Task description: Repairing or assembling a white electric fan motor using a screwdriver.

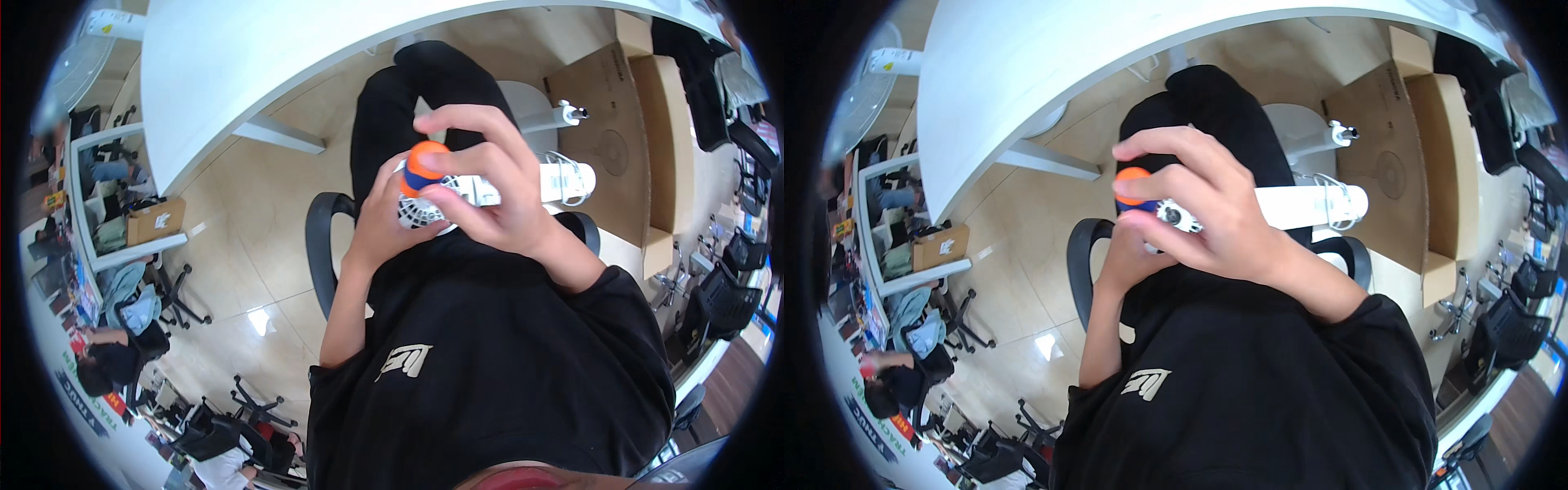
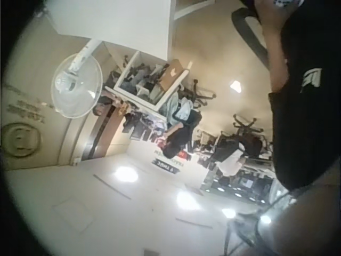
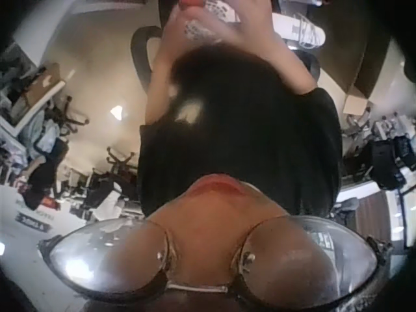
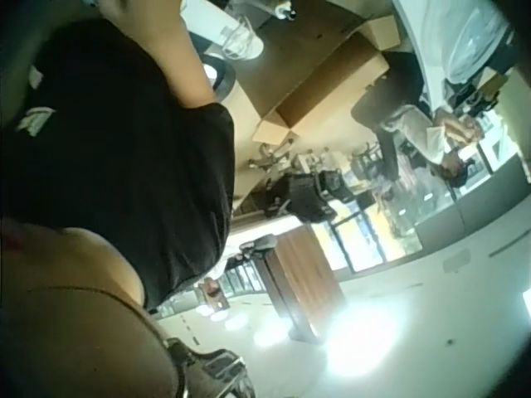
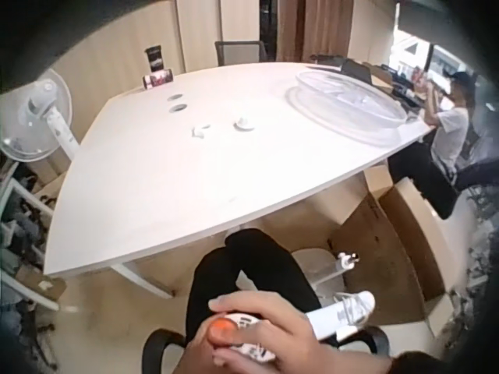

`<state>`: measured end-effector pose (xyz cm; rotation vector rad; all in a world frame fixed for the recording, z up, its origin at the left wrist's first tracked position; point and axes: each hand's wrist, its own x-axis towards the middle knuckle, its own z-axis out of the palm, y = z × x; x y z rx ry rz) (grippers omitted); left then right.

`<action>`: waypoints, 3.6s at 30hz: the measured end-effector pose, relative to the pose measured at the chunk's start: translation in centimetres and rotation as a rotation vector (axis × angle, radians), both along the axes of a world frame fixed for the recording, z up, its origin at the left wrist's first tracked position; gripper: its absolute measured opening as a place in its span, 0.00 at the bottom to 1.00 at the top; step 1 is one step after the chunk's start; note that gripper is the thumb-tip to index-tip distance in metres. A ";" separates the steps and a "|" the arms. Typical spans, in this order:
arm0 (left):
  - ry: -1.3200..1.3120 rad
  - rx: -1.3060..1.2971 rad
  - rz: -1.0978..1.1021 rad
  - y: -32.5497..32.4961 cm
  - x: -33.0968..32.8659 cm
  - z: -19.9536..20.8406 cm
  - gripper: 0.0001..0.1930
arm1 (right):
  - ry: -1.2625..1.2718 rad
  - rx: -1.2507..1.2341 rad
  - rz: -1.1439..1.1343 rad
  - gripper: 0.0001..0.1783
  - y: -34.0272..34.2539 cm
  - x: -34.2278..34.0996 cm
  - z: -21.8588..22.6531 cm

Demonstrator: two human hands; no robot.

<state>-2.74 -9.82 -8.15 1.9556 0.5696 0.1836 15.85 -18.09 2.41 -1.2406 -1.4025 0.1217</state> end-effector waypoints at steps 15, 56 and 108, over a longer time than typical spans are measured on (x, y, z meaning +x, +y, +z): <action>-0.067 0.028 0.033 -0.3 0.6 0.6 0.48 | -0.058 -0.035 0.017 0.21 0.0 0.4 0.1; -0.023 0.014 0.043 -0.5 0.4 0.4 0.47 | -0.082 -0.214 0.018 0.22 -0.8 -0.7 -1.1; -0.064 0.062 0.025 -0.2 0.8 1.0 0.49 | -0.058 -0.066 0.010 0.21 -0.3 0.4 0.0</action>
